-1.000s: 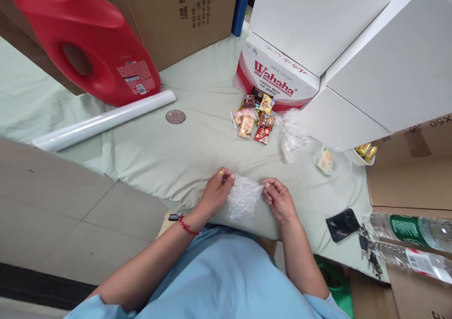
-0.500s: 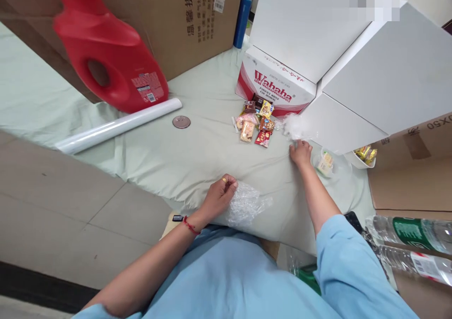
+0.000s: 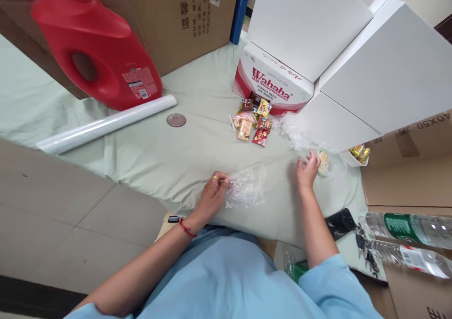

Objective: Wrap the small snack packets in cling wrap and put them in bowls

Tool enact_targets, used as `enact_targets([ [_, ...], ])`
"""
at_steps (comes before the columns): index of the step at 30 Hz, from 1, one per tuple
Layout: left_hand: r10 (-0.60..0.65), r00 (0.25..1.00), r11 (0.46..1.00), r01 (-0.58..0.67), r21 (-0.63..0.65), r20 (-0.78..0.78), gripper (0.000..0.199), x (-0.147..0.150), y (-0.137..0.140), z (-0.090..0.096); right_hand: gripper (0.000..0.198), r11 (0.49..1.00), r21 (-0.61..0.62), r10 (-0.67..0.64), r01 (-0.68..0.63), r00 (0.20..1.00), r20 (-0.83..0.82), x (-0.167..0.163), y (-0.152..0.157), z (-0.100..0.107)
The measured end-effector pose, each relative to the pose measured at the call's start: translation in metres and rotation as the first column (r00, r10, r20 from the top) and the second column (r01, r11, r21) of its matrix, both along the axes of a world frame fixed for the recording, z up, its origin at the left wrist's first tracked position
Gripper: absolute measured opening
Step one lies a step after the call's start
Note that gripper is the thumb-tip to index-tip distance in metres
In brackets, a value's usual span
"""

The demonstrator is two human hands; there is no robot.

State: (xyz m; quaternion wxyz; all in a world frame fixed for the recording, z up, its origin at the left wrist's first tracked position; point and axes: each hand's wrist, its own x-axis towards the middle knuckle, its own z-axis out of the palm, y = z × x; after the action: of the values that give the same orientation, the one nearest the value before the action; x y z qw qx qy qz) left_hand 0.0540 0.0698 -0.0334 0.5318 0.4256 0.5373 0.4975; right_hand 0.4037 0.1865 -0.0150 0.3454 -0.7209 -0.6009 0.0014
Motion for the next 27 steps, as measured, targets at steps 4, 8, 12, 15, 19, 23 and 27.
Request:
enact_targets([
  [4, 0.174, 0.985, 0.97, -0.17, 0.173, -0.011, 0.02, -0.002, -0.002, 0.009, 0.032, 0.998, 0.013, 0.057, -0.063, 0.768, -0.638, -0.042, -0.059, 0.013],
  [8, 0.136, 0.962, 0.877, -0.007, 0.481, -0.236, 0.008, -0.005, -0.008, 0.032, 0.044, 0.94, -0.061, 0.042, -0.335, 0.292, -0.955, -0.086, -0.097, 0.025],
  [12, -0.128, 0.889, 0.804, 0.353, 0.478, -0.44, 0.012, 0.003, -0.012, 0.036, 0.067, 0.873, -0.057, -0.024, -0.485, 0.075, -0.997, -0.114, -0.1, 0.033],
  [15, -0.19, 0.875, 0.815, 0.394, 0.425, -0.446, 0.011, 0.012, -0.016, 0.026, 0.052, 0.885, -0.109, -0.042, -0.453, 0.156, -0.987, -0.124, -0.093, 0.029],
  [19, -0.008, 0.951, 0.906, 0.139, 0.4, -0.31, 0.024, 0.023, -0.019, 0.015, 0.035, 0.919, -0.106, -0.008, -0.38, 0.251, -0.968, -0.132, -0.093, 0.019],
  [23, 0.103, 0.941, 0.95, 0.004, 0.314, -0.324, 0.061, 0.036, -0.011, 0.015, 0.031, 0.916, -0.08, 0.069, -0.394, 0.35, -0.934, -0.14, -0.102, 0.019],
  [27, 0.119, 0.927, 0.973, -0.036, 0.23, -0.356, 0.023, 0.035, 0.003, 0.019, 0.027, 0.912, -0.03, 0.17, -0.408, 0.445, -0.879, -0.141, -0.109, 0.027],
])
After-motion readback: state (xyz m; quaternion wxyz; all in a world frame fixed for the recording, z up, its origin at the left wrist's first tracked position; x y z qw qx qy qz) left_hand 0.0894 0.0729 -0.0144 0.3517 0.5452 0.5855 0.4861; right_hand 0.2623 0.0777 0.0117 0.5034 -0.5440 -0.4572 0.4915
